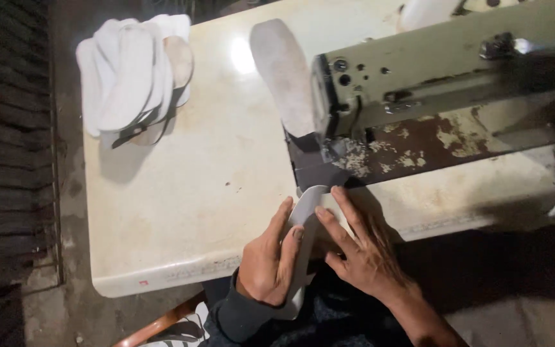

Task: Sewing shoe insoles using an industrial sewing machine

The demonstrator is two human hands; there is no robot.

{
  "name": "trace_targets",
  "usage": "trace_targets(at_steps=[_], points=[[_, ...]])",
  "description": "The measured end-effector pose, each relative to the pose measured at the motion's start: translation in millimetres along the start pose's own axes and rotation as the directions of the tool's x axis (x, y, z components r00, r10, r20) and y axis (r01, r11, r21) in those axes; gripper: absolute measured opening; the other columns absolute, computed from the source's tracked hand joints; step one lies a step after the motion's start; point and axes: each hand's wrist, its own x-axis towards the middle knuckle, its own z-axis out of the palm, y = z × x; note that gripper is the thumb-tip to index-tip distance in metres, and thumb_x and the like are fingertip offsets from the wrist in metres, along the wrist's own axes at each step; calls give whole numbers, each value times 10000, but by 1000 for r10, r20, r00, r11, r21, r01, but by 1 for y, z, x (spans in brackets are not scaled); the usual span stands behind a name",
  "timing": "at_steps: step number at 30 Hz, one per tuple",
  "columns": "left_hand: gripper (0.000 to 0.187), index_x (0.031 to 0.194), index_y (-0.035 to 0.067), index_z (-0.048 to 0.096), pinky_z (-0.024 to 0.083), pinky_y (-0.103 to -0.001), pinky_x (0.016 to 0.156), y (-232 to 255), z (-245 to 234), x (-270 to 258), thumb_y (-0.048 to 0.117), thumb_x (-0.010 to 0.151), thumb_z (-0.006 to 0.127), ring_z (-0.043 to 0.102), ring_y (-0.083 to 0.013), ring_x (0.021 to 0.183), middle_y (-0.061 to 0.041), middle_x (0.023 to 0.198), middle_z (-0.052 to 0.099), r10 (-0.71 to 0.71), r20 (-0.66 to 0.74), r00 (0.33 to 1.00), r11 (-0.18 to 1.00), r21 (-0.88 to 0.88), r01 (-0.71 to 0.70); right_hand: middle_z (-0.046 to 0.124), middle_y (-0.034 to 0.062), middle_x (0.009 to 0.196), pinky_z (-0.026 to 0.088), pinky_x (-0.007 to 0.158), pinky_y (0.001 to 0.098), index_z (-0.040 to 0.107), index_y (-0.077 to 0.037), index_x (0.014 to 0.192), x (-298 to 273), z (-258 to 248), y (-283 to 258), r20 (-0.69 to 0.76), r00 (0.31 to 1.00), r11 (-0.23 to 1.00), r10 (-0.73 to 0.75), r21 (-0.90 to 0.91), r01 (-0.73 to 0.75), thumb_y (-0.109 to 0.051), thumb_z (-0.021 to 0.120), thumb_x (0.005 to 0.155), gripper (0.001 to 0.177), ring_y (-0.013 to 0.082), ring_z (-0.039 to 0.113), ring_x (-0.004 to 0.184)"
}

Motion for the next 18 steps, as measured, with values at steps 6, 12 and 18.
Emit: trace_targets(at_steps=[6, 12, 18], points=[[538, 1502, 93, 483, 583, -252, 793, 1, -1, 6, 163, 979, 585, 753, -154, 941, -80, 1150, 786, -92, -59, 994, 989, -122, 84, 405, 173, 1624, 464, 1094, 486, 541, -136, 1444, 5, -5, -1, -42, 998, 998, 49, -43, -51, -278, 662, 970, 510, 390, 526, 1395], [452, 1332, 38, 623, 519, -261, 907, 5, -8, 13, 210, 919, 685, 640, -125, 1044, -95, 1180, 743, -302, -218, 928, 892, -407, 194, 364, 210, 1628, 439, 1211, 599, 441, -216, 1518, 1, 2, 1, -86, 984, 987, -158, 26, 161, -209, 820, 927, 702, 443, 449, 1496], [808, 1602, 169, 265, 411, -362, 1144, -3, 12, 12, 131, 912, 683, 400, -238, 1490, -173, 1613, 434, -299, -96, 950, 791, -582, 190, 635, 162, 1384, 504, 1122, 492, 684, -55, 1259, 21, -19, -6, -194, 969, 973, -155, 141, 184, -66, 426, 1070, 319, 397, 612, 1313]])
